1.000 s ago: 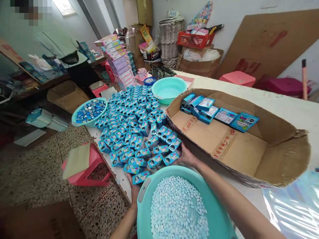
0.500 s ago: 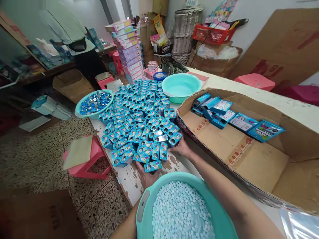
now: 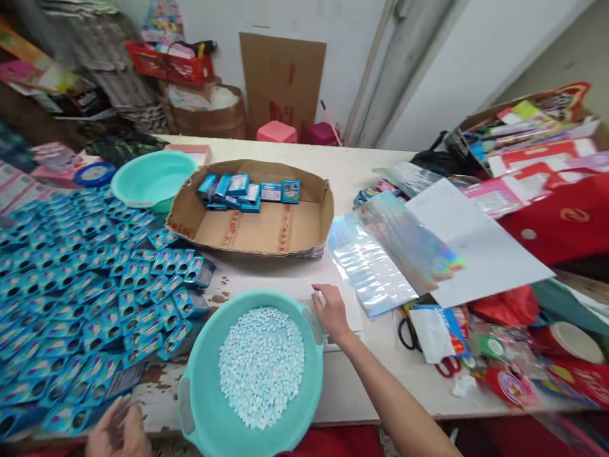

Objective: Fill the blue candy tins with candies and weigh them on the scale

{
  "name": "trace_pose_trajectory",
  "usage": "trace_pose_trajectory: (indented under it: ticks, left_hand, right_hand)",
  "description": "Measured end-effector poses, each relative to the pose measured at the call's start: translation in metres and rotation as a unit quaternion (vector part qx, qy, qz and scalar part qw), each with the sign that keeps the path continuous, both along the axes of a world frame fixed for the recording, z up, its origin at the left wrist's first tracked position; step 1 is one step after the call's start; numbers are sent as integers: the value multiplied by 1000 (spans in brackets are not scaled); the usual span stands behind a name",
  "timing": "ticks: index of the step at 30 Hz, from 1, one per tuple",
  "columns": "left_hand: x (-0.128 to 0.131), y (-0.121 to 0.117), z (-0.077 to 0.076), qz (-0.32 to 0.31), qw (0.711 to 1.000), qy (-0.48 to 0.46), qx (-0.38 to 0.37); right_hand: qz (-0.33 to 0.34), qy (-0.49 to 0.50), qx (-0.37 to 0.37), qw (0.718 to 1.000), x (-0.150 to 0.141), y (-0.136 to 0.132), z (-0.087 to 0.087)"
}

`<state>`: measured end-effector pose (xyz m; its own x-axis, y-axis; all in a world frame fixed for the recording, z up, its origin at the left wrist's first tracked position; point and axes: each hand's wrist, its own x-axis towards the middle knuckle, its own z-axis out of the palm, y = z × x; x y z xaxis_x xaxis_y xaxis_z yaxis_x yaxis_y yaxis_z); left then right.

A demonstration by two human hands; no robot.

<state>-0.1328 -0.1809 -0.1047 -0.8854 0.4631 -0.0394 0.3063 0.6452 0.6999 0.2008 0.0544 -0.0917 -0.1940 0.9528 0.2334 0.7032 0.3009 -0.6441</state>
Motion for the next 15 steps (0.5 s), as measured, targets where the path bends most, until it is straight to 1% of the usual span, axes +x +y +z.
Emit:
trace_pose_trajectory:
  ticks: [1,2,3,4,5,6,8,9,10,11,12,13,15]
  left_hand:
    - [2,21,12,-12,999,33,32]
    - [6,49,24,-46,994,72,69]
    - [12,81,34,-108,983,116,96]
    - [20,116,43,-180,963,167,111]
    - [30,153,50,-258,935,212,119]
    - [41,189,55,-320,906,252,118]
    - [65,254,57,-423,851,303,71]
    - [75,281,56,-470,825,312,38]
    - [85,303,53,-504,805,313,1]
    - [92,319,50,-528,790,310,-32]
    - [97,331,46,-543,780,306,-56]
    - [100,338,43,-549,775,305,-70]
    - [105,342,37,-549,773,311,-65]
  right_hand:
    - [0,-31,0,1000,11,-3,-7]
    - [9,-55,-6,998,17,-3,-13]
    - [20,-77,-14,997,19,-1,-18]
    - [27,-107,-27,994,18,4,-21]
    - [30,-147,-43,988,17,12,-22]
    - [26,-186,-58,980,16,22,-21]
    - [1,-239,-81,968,20,49,-20]
    - [-12,-252,-88,964,26,65,-20]
    - [-20,-259,-95,961,35,81,-21]
    - [-23,-264,-103,959,45,98,-23]
    - [-21,-270,-114,956,56,114,-26]
    - [-15,-275,-126,953,67,128,-30]
    - [0,-276,-144,950,90,152,-39]
